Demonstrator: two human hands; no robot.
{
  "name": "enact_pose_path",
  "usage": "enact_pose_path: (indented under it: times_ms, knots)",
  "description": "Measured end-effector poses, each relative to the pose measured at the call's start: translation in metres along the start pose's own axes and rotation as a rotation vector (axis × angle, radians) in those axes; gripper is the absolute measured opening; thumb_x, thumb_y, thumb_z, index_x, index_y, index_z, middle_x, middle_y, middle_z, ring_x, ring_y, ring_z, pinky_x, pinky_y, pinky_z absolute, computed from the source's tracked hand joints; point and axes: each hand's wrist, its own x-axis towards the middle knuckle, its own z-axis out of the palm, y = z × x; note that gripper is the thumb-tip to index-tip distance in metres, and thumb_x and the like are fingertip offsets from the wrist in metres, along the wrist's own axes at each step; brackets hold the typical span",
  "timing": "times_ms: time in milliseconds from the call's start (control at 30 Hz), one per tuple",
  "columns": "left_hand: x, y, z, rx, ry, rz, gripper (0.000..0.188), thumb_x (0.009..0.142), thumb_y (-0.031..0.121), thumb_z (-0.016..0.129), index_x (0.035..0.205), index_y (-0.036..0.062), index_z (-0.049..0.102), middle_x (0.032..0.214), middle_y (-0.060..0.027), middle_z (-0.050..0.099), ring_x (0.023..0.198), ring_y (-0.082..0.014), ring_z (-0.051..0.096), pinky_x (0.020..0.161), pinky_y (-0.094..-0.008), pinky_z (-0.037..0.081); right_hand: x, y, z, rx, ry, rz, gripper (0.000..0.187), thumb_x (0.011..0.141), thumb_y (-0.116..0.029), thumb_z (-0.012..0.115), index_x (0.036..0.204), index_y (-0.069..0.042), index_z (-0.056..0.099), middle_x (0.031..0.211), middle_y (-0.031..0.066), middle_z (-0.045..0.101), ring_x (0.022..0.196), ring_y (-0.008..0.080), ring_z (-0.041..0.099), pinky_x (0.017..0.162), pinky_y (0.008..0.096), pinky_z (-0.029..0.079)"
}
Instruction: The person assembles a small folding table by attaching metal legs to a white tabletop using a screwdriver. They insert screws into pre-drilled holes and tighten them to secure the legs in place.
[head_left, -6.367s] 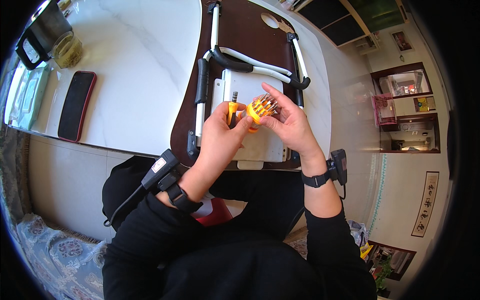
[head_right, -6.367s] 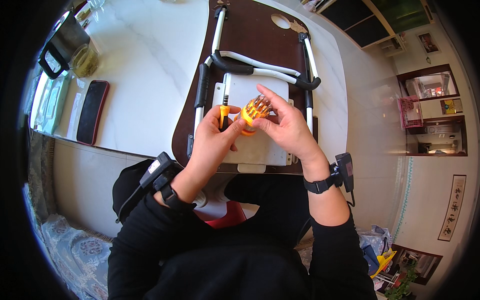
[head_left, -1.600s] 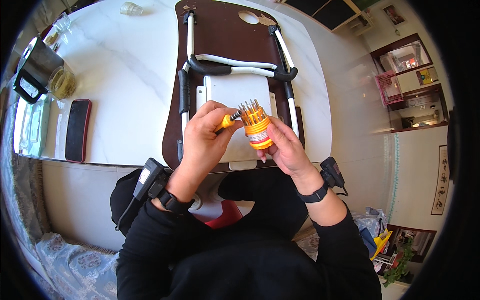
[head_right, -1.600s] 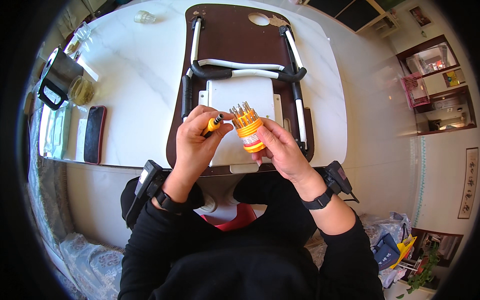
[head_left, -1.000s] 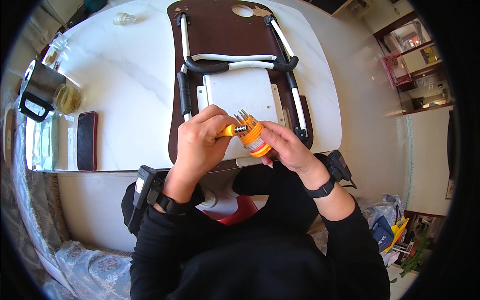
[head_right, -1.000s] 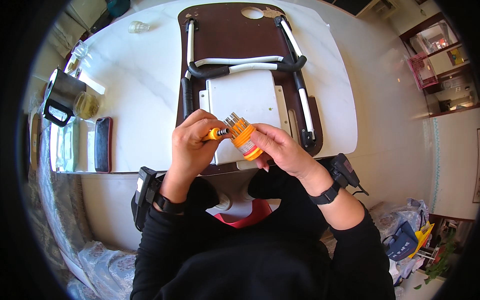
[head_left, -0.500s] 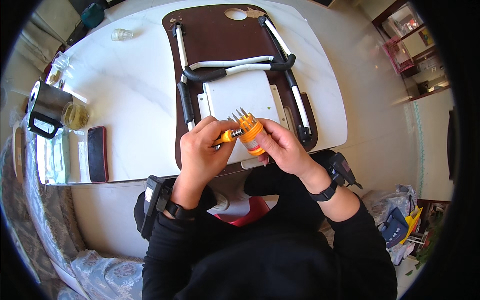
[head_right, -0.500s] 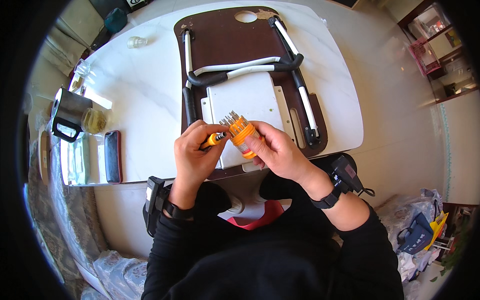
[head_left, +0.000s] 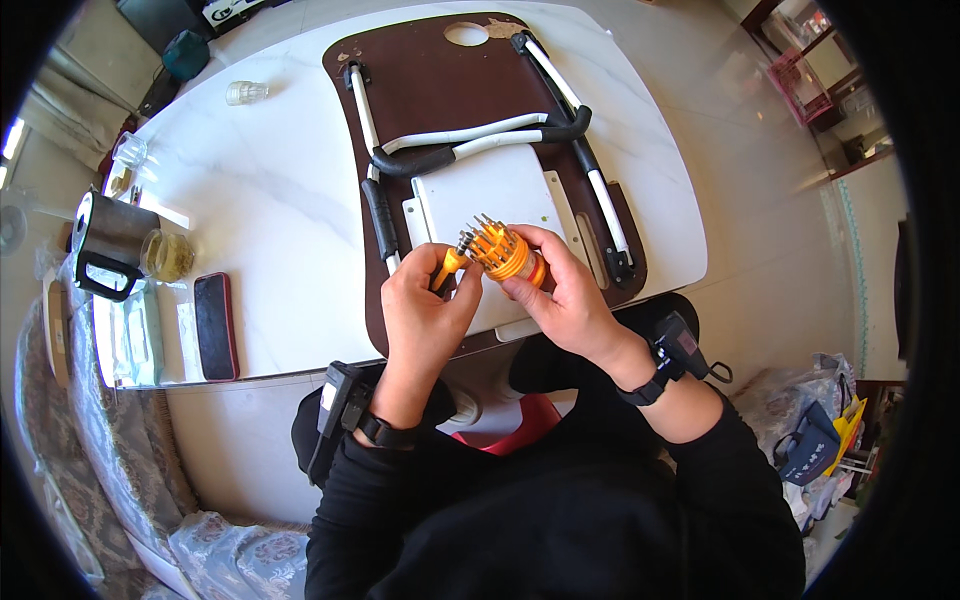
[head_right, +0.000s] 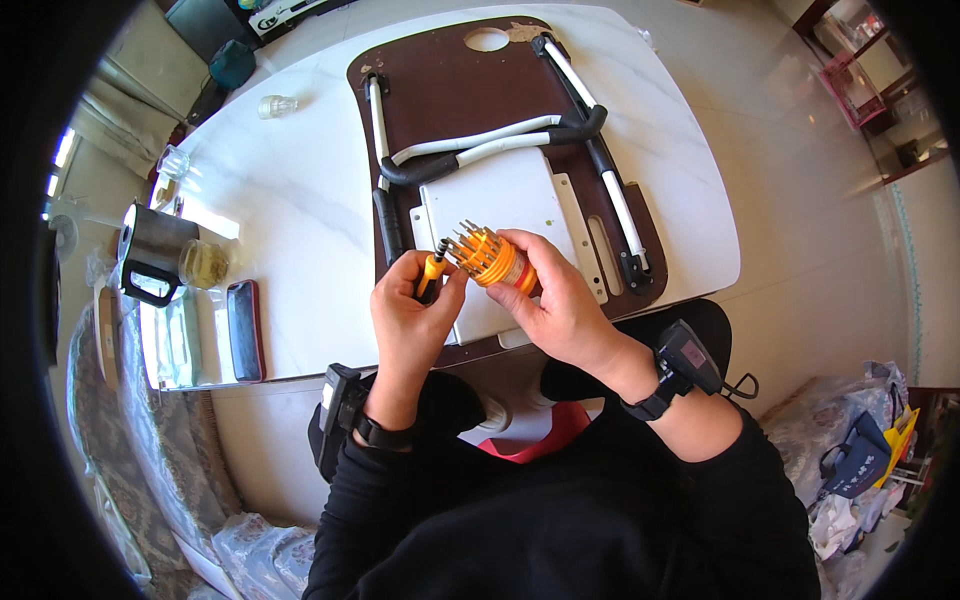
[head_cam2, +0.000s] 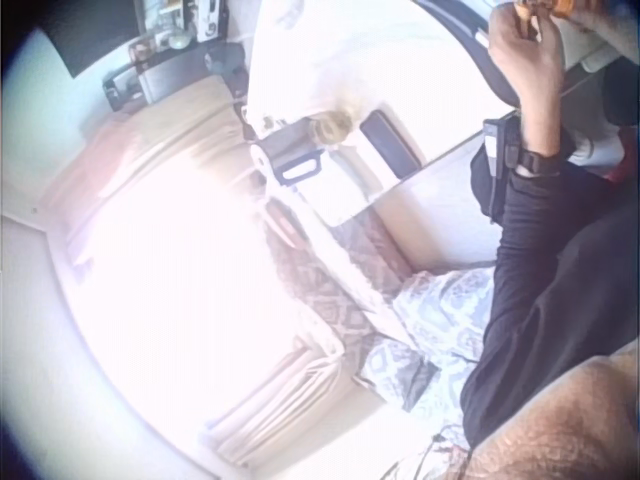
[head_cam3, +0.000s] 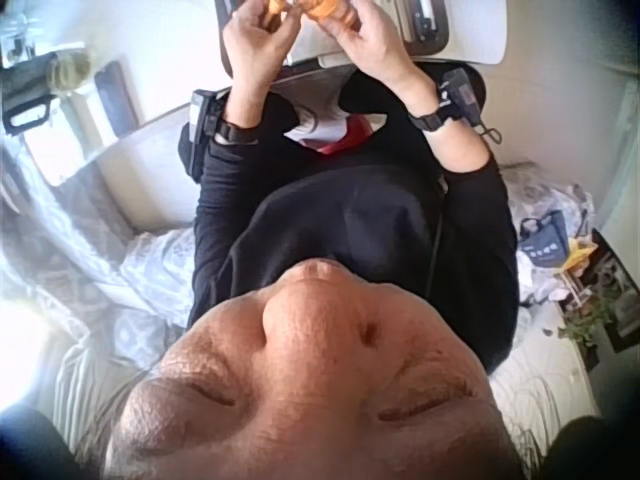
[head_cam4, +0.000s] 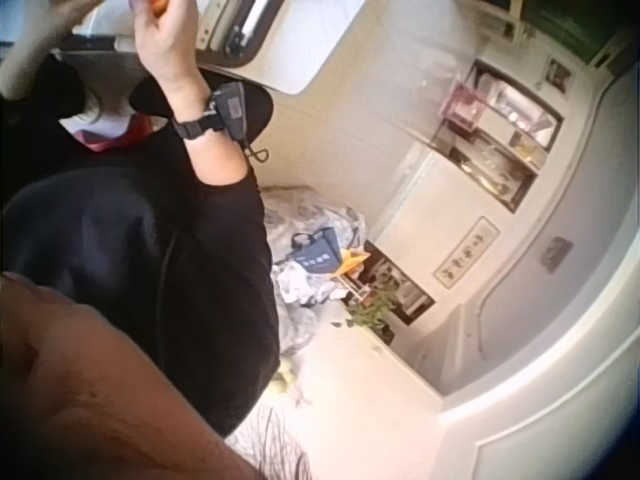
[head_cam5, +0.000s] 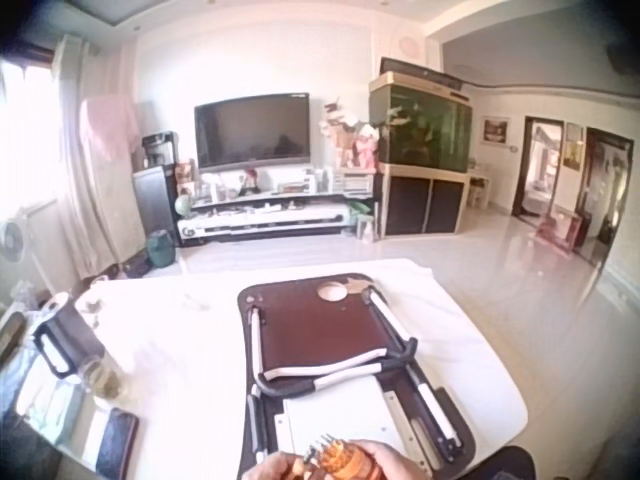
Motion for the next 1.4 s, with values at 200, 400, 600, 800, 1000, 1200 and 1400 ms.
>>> enact_pose_path:
  times_ms: [200,400,600,800,1000,1200,1400]
  knots:
    - [-0.002,0.002,0.000,-0.166,-0.020,-0.117,0.011,0.089,0.007,0.074,0.088,-0.0008,0.066,0.072,0.0066,0.058,0.064,0.0007,0.045,0.056,-0.0179,0.034,-0.001,0.012,0.007,0.031,-0.017,-0.032,0.053,0.096,0.000,0.067,0.141,0.000,0.039,0.132,0.0120,0.054,0.123,0.0176,0.059,0.104,0.0316,0.051]
    - [-0.002,0.005,0.000,-0.242,-0.037,-0.088,0.011,0.086,0.006,0.071,0.088,-0.0024,0.064,0.071,0.0037,0.058,0.065,-0.0008,0.048,0.058,-0.0191,0.039,0.000,0.012,0.008,0.003,-0.022,-0.057,0.056,0.092,0.003,0.071,0.138,-0.001,0.039,0.131,0.0131,0.053,0.122,0.0197,0.060,0.103,0.0330,0.053]
    - [-0.004,0.008,0.001,-0.299,0.005,-0.105,0.010,0.083,0.005,0.069,0.088,-0.0034,0.064,0.069,0.0033,0.058,0.064,-0.0009,0.048,0.057,-0.0193,0.039,-0.001,0.012,0.012,-0.138,0.021,-0.188,0.060,0.089,0.002,0.075,0.138,-0.001,0.040,0.133,0.0148,0.052,0.121,0.0217,0.062,0.100,0.0334,0.056]
    - [-0.005,0.004,0.002,-0.206,0.063,-0.058,0.012,0.080,0.005,0.070,0.087,-0.0033,0.064,0.069,0.0017,0.058,0.063,-0.0022,0.049,0.055,-0.0201,0.040,-0.001,0.011,0.015,-0.188,0.040,-0.234,0.061,0.088,0.003,0.075,0.138,0.000,0.040,0.135,0.0156,0.051,0.122,0.0229,0.061,0.101,0.0338,0.056]
    - [-0.007,0.012,-0.004,-0.186,0.125,0.012,0.015,0.078,0.001,0.070,0.091,-0.0035,0.064,0.071,0.0008,0.059,0.063,-0.0029,0.049,0.056,-0.0202,0.042,-0.003,0.019,0.021,-0.120,0.079,-0.246,0.061,0.087,0.003,0.076,0.137,-0.001,0.041,0.129,0.0184,0.055,0.120,0.0283,0.061,0.099,0.0345,0.054]
    - [0.003,0.013,-0.025,-0.538,0.123,-0.157,0.004,0.087,-0.003,0.062,0.090,-0.0008,0.062,0.075,0.0019,0.058,0.061,-0.0021,0.048,0.055,-0.0180,0.038,-0.003,0.034,0.011,-0.054,0.155,-0.097,0.052,0.090,-0.006,0.075,0.133,-0.001,0.045,0.125,0.0156,0.058,0.117,0.0269,0.061,0.099,0.0344,0.052]
    - [0.007,0.000,-0.023,-0.970,-0.127,-0.371,0.006,0.089,0.001,0.060,0.094,0.0021,0.057,0.066,0.0015,0.049,0.049,-0.0055,0.038,0.045,-0.0216,0.028,0.016,0.047,-0.009,-0.641,0.276,-0.193,0.048,0.095,-0.035,0.072,0.129,-0.008,0.051,0.115,0.0057,0.068,0.109,0.0200,0.062,0.100,0.0432,0.025]
